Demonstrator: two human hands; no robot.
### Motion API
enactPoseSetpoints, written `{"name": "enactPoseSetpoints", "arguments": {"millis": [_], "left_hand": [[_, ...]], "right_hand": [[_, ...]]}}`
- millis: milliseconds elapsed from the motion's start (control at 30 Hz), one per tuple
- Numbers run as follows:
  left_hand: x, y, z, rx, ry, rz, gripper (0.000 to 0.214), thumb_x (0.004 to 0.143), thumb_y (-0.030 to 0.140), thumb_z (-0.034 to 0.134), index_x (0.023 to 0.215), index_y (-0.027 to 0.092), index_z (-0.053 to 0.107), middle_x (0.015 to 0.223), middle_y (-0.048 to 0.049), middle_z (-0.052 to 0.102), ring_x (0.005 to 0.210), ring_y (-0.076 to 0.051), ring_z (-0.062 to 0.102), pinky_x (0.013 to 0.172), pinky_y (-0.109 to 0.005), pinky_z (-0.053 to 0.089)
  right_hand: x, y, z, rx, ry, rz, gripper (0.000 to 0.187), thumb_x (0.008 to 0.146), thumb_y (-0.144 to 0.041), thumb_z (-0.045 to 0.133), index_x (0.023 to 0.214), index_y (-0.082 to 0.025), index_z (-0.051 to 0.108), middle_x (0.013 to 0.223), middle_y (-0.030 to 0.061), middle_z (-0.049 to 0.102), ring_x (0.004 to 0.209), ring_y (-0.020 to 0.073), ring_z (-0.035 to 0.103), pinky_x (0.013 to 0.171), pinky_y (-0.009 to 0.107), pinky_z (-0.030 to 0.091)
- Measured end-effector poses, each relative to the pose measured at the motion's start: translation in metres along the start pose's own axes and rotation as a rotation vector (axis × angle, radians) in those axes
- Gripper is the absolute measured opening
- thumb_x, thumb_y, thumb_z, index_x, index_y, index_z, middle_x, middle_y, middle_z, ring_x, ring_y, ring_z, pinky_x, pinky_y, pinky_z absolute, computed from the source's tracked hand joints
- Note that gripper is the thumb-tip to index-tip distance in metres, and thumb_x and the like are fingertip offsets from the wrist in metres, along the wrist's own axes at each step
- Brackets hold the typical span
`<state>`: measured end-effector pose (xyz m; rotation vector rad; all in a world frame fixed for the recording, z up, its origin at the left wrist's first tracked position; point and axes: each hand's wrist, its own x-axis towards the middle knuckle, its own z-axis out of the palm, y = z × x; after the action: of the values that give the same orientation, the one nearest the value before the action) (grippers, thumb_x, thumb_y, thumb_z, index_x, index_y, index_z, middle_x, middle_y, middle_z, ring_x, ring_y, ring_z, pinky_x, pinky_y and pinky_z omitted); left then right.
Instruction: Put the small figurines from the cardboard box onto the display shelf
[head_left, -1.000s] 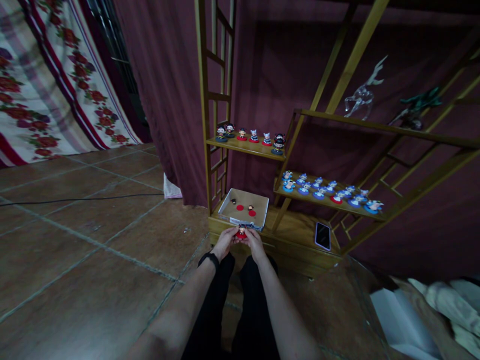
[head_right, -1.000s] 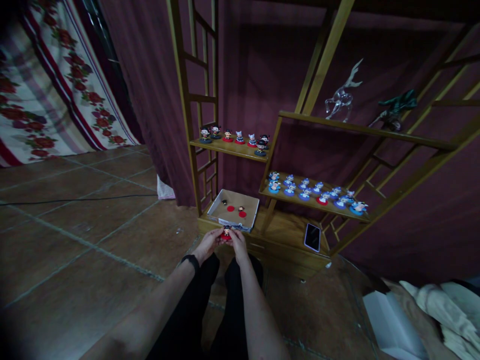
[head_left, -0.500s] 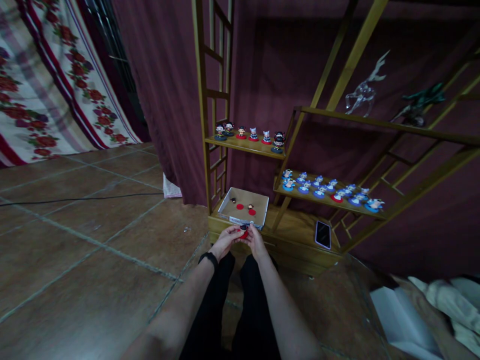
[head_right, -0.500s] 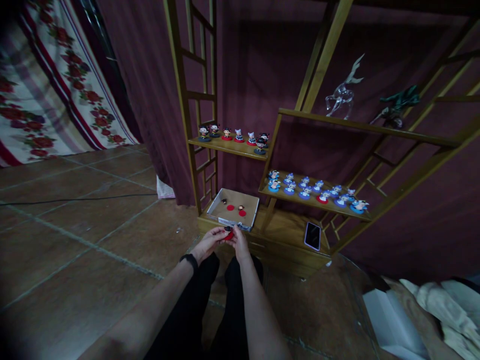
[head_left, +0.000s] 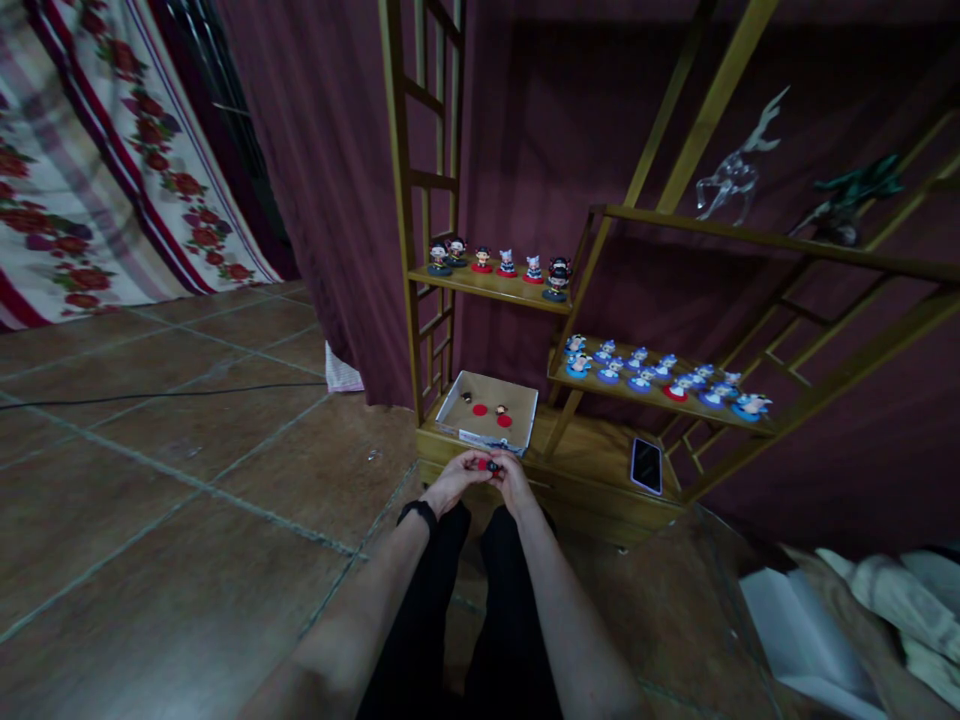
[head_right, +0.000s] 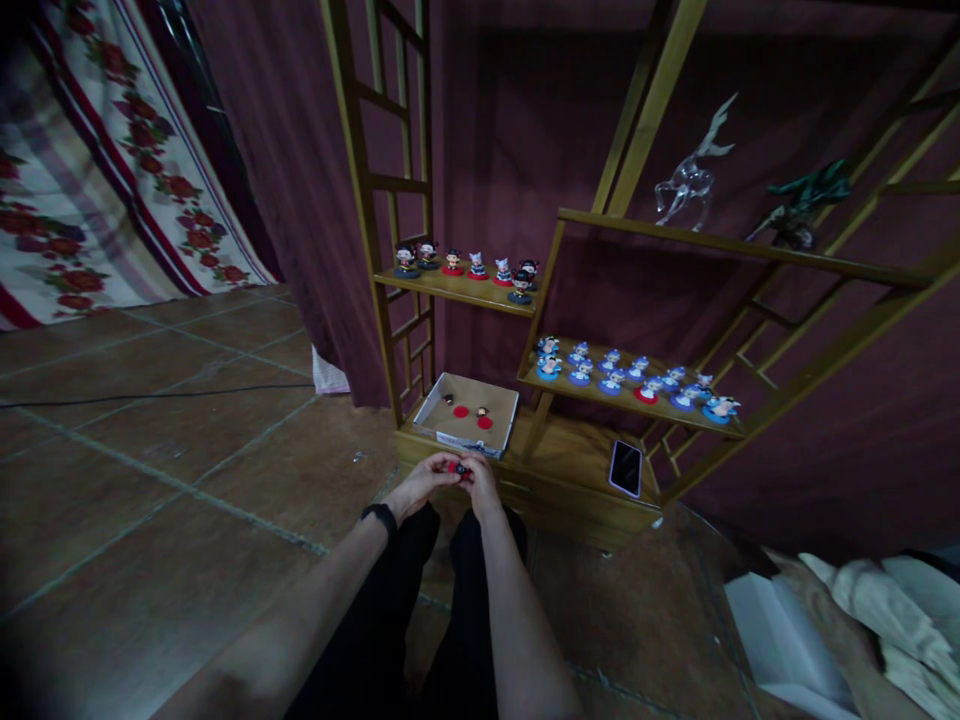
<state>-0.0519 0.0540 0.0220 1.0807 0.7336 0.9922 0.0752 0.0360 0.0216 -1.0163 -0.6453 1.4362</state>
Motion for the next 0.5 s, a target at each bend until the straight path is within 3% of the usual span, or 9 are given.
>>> {"name": "enactPoseSetpoints", "arguments": {"millis": [500], "left_hand": [[-0.0038, 0.0047, 0.0041, 0.004, -0.041, -0.015, 0.031, 0.053, 0.015, 0.074, 0.082, 0.015, 0.065, 0.080, -0.0054, 0.067, 0.076, -0.016, 0.061, 0.075, -0.029, 0.043]], "right_hand": [[0.0025, 0.0006, -0.0018, 0.052, 0.007, 0.047, 0.019, 0.058, -0.022, 0.054, 0.076, -0.021, 0.059, 0.065, -0.0026, 0.061, 0.063, 0.0132, 0.056, 0.058, 0.025, 0.046]]}}
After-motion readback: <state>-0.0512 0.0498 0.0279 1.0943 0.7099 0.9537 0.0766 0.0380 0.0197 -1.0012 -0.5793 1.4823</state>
